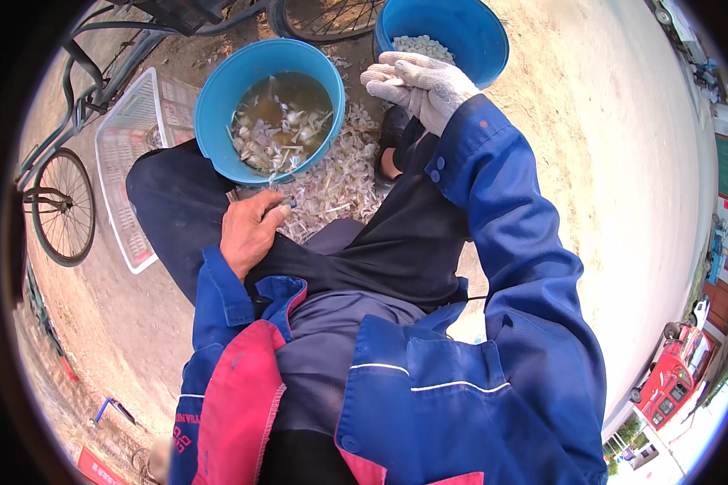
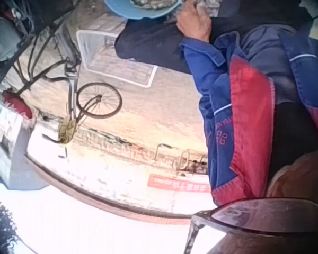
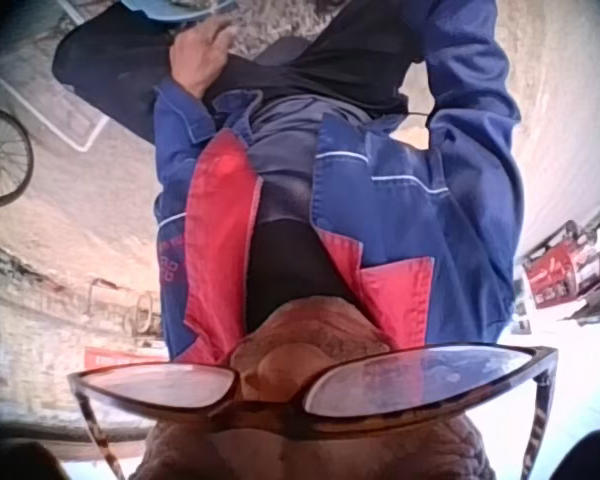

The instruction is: Peel garlic cloves and place them into a bucket.

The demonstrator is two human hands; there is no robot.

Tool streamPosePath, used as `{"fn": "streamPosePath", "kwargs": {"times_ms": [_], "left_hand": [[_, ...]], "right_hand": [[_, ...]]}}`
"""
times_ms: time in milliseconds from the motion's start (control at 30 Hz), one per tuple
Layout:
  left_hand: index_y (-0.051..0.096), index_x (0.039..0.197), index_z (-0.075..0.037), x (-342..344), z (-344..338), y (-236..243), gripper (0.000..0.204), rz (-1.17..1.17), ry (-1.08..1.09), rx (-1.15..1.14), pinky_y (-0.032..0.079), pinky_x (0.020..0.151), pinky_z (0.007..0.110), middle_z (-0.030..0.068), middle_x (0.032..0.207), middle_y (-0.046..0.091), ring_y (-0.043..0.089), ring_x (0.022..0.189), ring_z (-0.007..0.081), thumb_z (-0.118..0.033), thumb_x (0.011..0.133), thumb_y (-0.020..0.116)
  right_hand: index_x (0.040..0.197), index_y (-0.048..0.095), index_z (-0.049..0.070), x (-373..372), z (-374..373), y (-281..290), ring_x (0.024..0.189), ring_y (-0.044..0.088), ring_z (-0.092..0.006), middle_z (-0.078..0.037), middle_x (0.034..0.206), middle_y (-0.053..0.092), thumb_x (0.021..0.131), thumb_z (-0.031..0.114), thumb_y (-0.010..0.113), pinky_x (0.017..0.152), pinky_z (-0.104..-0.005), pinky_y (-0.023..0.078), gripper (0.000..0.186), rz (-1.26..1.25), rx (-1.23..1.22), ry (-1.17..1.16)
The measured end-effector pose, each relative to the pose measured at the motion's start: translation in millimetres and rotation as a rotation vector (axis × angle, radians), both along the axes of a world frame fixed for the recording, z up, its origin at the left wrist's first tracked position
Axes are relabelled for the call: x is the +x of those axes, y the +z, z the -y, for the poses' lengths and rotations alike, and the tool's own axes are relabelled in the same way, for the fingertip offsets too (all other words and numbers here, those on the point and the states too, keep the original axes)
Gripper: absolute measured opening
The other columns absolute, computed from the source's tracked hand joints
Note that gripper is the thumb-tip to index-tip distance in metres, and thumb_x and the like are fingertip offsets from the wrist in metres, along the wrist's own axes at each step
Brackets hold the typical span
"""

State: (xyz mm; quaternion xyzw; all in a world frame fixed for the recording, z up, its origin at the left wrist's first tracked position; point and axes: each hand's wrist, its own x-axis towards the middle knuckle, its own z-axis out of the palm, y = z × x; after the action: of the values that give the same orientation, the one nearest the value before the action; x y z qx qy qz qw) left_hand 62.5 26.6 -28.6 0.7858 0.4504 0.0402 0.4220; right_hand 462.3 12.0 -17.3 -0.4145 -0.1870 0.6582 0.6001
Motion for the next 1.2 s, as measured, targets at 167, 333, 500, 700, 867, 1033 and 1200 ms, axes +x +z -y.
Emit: {"fn": "streamPosePath", "kwargs": {"times_ms": [167,333,500,700,867,1033,1200], "left_hand": [[0.082,0.12,-0.004,-3.4,6.1,11.5,0.033,0.066,0.017,0.002,0.059,0.088,0.054,0.0258,0.099,0.08,0.077,0.097,0.0475,-0.028,0.099,0.074],[0.082,0.119,-0.004,-8.5,13.3,24.8,0.031,0.141,0.046,0.014,0.059,0.084,0.051,0.0246,0.095,0.08,0.078,0.092,0.0455,-0.027,0.099,0.076],[0.082,0.118,-0.003,-9.3,18.2,42.1,0.03,0.197,0.06,0.019,0.059,0.08,0.049,0.023,0.093,0.08,0.079,0.087,0.043,-0.024,0.098,0.077],[0.08,0.122,0.002,-15.3,20.8,51.6,0.028,0.253,0.071,0.007,0.059,0.077,0.038,0.0185,0.092,0.082,0.08,0.081,0.0253,-0.015,0.099,0.077],[0.083,0.119,-0.006,-23.6,28.0,53.5,0.03,0.274,0.123,0.033,0.061,0.083,0.05,0.022,0.096,0.081,0.08,0.092,0.0437,-0.028,0.1,0.076],[0.082,0.122,-0.01,-43.5,18.2,80.6,0.033,0.229,0.108,0.066,0.06,0.088,0.055,0.0223,0.102,0.082,0.079,0.099,0.0453,-0.034,0.102,0.074],[0.082,0.123,-0.006,-51.2,16.9,94.4,0.034,0.211,0.105,0.037,0.062,0.091,0.05,0.0212,0.11,0.082,0.079,0.103,0.0432,-0.031,0.101,0.076]], "right_hand": [[0.156,0.047,-0.016,-44.8,24.6,17.3,0.127,0.075,-0.0425,-0.033,0.142,0.067,0.116,0.014,0.065,0.102,-0.0448,0.068,0.053,-0.002,-0.042,0.051],[0.151,0.058,-0.011,-97.2,47.2,34.2,0.105,0.082,-0.0315,-0.026,0.128,0.075,0.113,0.017,0.071,0.081,-0.0384,0.071,0.048,0.017,-0.196,0.06],[0.148,0.064,-0.006,-127.8,64.8,35.0,0.087,0.077,-0.0181,-0.021,0.124,0.08,0.113,0.015,0.07,0.065,-0.0283,0.06,0.041,0.131,-0.234,0.082],[0.155,0.057,-0.012,-161.2,71.6,63.6,0.11,0.08,-0.0348,-0.03,0.14,0.071,0.113,0.009,0.065,0.084,-0.0396,0.069,0.048,0.145,-0.225,0.135],[0.156,0.054,-0.013,-175.4,71.5,61.7,0.112,0.08,-0.0354,-0.031,0.14,0.069,0.114,0.005,0.062,0.095,-0.0457,0.07,0.046,0.106,-0.225,0.135],[0.148,0.06,-0.014,-200.2,72.3,80.4,0.108,0.081,-0.0322,-0.025,0.13,0.075,0.11,0.006,0.069,0.091,-0.0452,0.072,0.043,0.112,-0.192,0.134],[0.14,0.068,-0.011,-210.2,72.1,94.9,0.094,0.082,-0.0265,-0.019,0.113,0.079,0.106,0.004,0.075,0.08,-0.0379,0.071,0.039,0.179,-0.23,0.125]]}}
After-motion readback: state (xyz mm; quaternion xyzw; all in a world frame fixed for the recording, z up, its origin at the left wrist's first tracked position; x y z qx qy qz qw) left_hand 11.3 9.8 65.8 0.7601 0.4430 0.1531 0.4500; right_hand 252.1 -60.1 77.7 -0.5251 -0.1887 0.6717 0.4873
